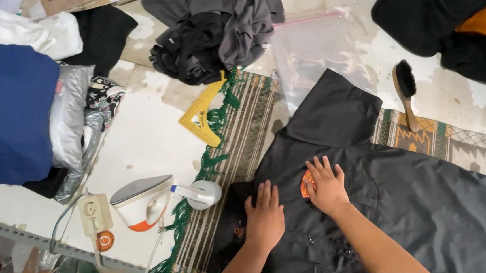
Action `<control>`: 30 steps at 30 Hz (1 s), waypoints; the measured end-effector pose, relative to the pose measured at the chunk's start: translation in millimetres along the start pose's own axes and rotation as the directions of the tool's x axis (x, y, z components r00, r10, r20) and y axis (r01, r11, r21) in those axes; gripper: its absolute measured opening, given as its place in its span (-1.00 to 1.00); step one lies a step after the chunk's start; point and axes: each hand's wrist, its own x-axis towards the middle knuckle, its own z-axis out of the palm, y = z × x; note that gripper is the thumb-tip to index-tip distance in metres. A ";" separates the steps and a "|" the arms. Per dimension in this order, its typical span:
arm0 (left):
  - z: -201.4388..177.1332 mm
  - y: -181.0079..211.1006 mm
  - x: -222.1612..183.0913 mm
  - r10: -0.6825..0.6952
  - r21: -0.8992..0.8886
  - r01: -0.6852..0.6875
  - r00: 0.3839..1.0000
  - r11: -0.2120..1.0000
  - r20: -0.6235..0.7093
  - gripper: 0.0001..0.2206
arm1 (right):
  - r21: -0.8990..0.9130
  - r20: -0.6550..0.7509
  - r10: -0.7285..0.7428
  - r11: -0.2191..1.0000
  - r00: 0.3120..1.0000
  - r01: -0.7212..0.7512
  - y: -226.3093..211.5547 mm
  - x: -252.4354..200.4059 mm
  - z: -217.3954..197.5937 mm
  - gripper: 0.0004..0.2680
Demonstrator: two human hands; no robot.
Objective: Ironing a black collared shirt on a flat surface using a hand iron and a spray bottle.
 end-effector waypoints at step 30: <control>-14.8 -74.7 78.7 -0.184 -0.448 0.220 0.975 0.867 0.123 -0.60 | -0.222 -0.153 -0.274 0.946 0.949 0.237 -6.5 132.9 -53.2 -0.54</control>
